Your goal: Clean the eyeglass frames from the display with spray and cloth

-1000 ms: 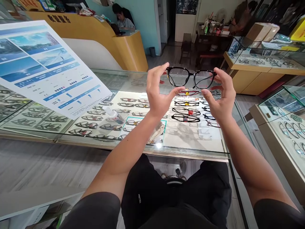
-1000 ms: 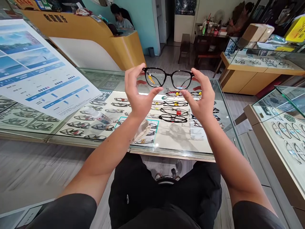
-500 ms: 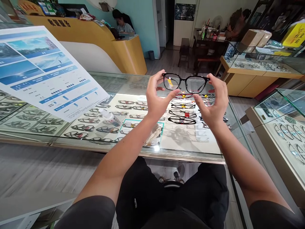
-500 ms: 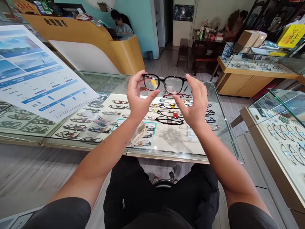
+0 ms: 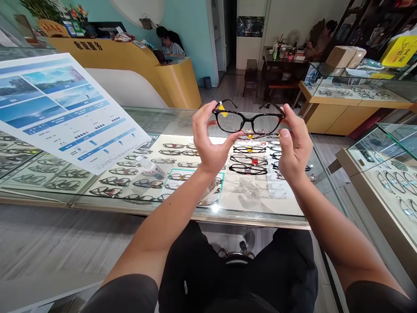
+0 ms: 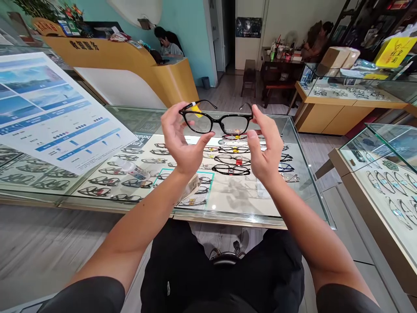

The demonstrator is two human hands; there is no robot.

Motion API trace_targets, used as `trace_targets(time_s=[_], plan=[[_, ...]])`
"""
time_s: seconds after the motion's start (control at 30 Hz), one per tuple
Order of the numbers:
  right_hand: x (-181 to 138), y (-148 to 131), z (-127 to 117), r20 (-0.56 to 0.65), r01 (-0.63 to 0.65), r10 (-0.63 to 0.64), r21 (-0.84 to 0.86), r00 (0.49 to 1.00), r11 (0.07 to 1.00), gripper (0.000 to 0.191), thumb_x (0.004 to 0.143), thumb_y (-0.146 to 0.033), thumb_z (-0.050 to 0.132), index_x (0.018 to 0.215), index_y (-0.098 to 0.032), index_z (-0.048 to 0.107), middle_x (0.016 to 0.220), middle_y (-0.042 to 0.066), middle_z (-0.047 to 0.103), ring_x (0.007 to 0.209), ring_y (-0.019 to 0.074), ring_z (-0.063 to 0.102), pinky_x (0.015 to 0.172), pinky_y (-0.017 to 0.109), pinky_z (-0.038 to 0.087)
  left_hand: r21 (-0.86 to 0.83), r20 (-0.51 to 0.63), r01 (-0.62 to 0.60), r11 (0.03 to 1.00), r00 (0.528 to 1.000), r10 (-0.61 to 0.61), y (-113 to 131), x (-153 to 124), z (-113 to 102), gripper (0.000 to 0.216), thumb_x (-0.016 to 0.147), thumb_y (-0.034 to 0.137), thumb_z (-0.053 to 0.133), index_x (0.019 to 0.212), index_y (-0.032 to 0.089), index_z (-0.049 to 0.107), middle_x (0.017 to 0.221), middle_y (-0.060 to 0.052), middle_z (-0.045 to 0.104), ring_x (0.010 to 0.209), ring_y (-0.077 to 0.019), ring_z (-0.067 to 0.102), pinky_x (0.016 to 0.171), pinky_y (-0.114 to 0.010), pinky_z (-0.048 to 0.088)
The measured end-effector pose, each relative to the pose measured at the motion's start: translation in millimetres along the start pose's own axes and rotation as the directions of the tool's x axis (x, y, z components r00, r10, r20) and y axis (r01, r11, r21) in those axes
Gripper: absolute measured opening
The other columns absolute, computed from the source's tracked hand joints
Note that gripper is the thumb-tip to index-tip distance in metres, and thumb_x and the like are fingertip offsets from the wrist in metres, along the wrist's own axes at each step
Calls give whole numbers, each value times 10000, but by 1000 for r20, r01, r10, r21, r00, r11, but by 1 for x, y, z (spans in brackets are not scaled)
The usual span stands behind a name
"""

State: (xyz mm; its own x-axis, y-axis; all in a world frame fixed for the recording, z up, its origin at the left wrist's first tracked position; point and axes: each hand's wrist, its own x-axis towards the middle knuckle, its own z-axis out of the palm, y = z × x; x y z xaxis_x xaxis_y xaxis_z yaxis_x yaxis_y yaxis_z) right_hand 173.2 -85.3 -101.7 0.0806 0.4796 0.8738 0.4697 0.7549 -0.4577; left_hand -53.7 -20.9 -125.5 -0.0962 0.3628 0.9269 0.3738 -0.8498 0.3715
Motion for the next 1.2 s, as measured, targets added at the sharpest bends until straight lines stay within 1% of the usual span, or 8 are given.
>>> trace_targets(time_s=[0.2, 0.37, 0.53, 0.63, 0.77, 0.83, 1.03, 1.2], plan=[[0, -7, -2, -81, 53, -61, -93, 995, 994, 462, 1102, -477, 489, 1522, -365, 646, 1397, 87, 713, 1247, 318, 706, 1049, 614, 610, -96, 39, 95, 991, 995, -92, 5, -1, 5, 930, 833, 794, 734, 1596, 350, 440, 1512, -125, 571, 1369, -316, 655, 1063, -418, 605], [0, -13, -2, -106, -18, 8, -99, 994, 995, 425, 1088, -498, 514, 1434, -362, 720, 1330, 89, 740, 1223, 318, 710, 1065, 610, 598, -74, 32, 142, 987, 990, -140, 8, -3, 6, 899, 842, 781, 727, 1573, 334, 454, 1500, -134, 584, 1335, -292, 673, 1020, -368, 608], [1, -12, 0, -121, -98, 97, -2, 988, 995, 352, 1086, -492, 562, 1334, -359, 774, 1256, 73, 769, 1197, 315, 732, 1044, 594, 613, 30, -20, 111, 993, 994, -110, 18, -1, 4, 892, 838, 786, 745, 1550, 313, 492, 1436, -130, 610, 1289, -291, 671, 1057, -422, 585], [1, -7, 2, -109, -187, 194, 74, 975, 980, 326, 1083, -503, 591, 1271, -342, 803, 1256, 62, 794, 1214, 304, 746, 1075, 572, 608, 95, -59, 73, 993, 996, -68, 23, 0, 2, 899, 825, 798, 757, 1535, 301, 519, 1419, -129, 614, 1290, -306, 653, 1055, -452, 571], [-1, -1, 5, -56, -368, 383, 188, 922, 911, 362, 1058, -557, 629, 1251, -310, 811, 1257, 68, 826, 1196, 295, 777, 1070, 565, 621, 140, -85, 33, 990, 996, -21, 28, 0, -1, 908, 800, 807, 778, 1513, 293, 550, 1400, -128, 626, 1336, -333, 607, 1072, -483, 546], [-2, 0, 7, -34, -422, 440, 225, 897, 878, 377, 1045, -573, 646, 1230, -292, 815, 1231, 76, 837, 1167, 287, 791, 1048, 554, 635, 142, -91, 15, 990, 996, -2, 29, 0, -2, 914, 792, 803, 789, 1514, 293, 554, 1394, -127, 629, 1348, -339, 590, 1091, -496, 534], [-2, 1, 10, -2, -481, 499, 264, 867, 836, 389, 1016, -600, 680, 1180, -277, 820, 1193, 68, 848, 1159, 269, 789, 1065, 537, 626, 175, -92, -10, 984, 995, 26, 29, 0, -3, 948, 768, 831, 776, 1517, 295, 557, 1376, -130, 633, 1335, -347, 588, 1113, -528, 534], [-1, -1, 8, -9, -426, 444, 267, 896, 864, 371, 1037, -571, 659, 1231, -290, 804, 1249, 76, 827, 1167, 267, 779, 1039, 511, 633, 188, -77, -42, 981, 995, 57, 29, 0, -4, 968, 747, 857, 760, 1514, 303, 554, 1378, -132, 638, 1338, -349, 603, 1110, -522, 553]])
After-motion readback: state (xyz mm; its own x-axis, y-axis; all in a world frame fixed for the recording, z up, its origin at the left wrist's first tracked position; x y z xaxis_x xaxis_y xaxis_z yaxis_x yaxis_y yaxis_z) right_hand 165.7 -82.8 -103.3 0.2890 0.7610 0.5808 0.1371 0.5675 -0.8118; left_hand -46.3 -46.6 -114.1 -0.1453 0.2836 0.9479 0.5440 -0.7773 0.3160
